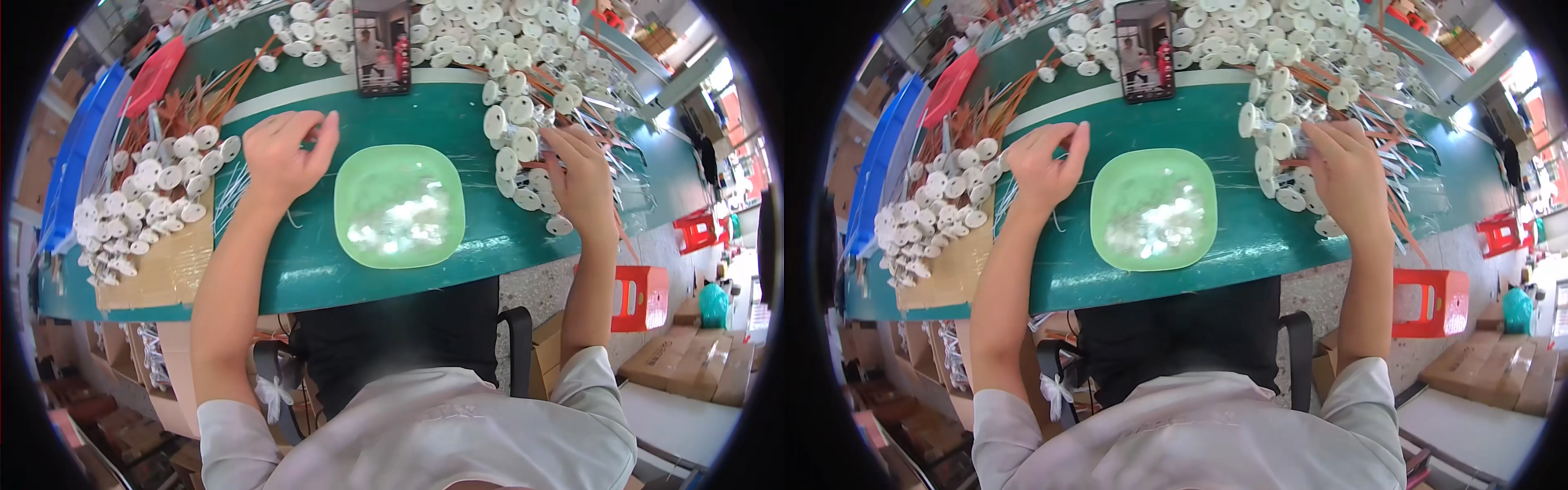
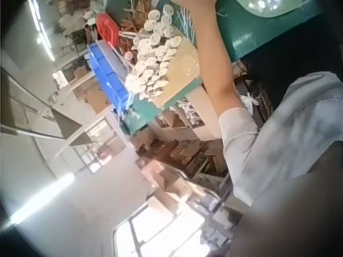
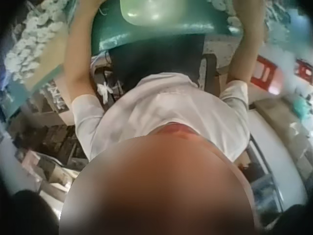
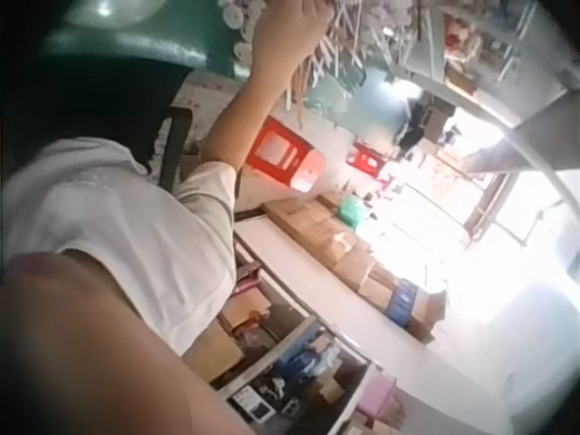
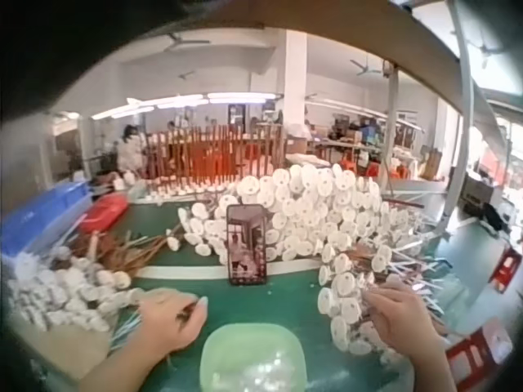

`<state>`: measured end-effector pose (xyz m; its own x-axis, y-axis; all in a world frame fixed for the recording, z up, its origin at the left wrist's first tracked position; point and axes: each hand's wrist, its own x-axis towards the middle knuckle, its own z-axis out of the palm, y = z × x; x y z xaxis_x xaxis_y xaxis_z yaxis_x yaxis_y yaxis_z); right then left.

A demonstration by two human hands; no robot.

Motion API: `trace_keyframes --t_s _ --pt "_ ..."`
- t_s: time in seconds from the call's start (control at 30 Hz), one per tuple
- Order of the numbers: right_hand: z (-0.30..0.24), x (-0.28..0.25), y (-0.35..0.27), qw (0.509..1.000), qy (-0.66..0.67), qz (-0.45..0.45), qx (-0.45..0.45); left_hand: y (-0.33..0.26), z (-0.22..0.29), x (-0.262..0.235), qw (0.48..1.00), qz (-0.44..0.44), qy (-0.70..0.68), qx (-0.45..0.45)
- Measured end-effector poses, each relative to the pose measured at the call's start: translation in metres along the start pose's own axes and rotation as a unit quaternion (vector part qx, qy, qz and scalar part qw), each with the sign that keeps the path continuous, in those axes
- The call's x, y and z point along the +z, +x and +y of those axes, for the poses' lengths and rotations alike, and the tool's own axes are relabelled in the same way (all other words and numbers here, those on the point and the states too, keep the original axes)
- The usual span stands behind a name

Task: Attaching small white plastic components to an LED light strip at a manual assembly station.

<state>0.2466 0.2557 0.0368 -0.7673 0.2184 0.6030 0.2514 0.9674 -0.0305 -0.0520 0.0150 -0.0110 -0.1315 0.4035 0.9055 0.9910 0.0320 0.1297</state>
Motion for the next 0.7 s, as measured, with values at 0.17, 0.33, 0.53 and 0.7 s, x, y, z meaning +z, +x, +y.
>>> trace_keyframes --t_s 0.17,0.33,0.53,0.7 --pt "0.003 -0.001 0.001 1.000 -0.013 -0.026 -0.013 -0.001 0.004 -0.004 1.000 0.012 -0.004 0.016" --pt "-0.019 0.000 0.003 0.986 -0.007 0.149 -0.067 -0.002 0.013 -0.009 0.995 -0.025 -0.080 -0.057" --pt "-0.090 0.004 0.041 0.952 -0.003 0.213 -0.220 0.016 0.039 -0.030 0.664 -0.258 -0.629 -0.312" --pt "-0.104 0.035 0.082 0.917 0.041 0.215 -0.333 0.005 0.049 -0.027 0.619 -0.290 -0.671 -0.287"
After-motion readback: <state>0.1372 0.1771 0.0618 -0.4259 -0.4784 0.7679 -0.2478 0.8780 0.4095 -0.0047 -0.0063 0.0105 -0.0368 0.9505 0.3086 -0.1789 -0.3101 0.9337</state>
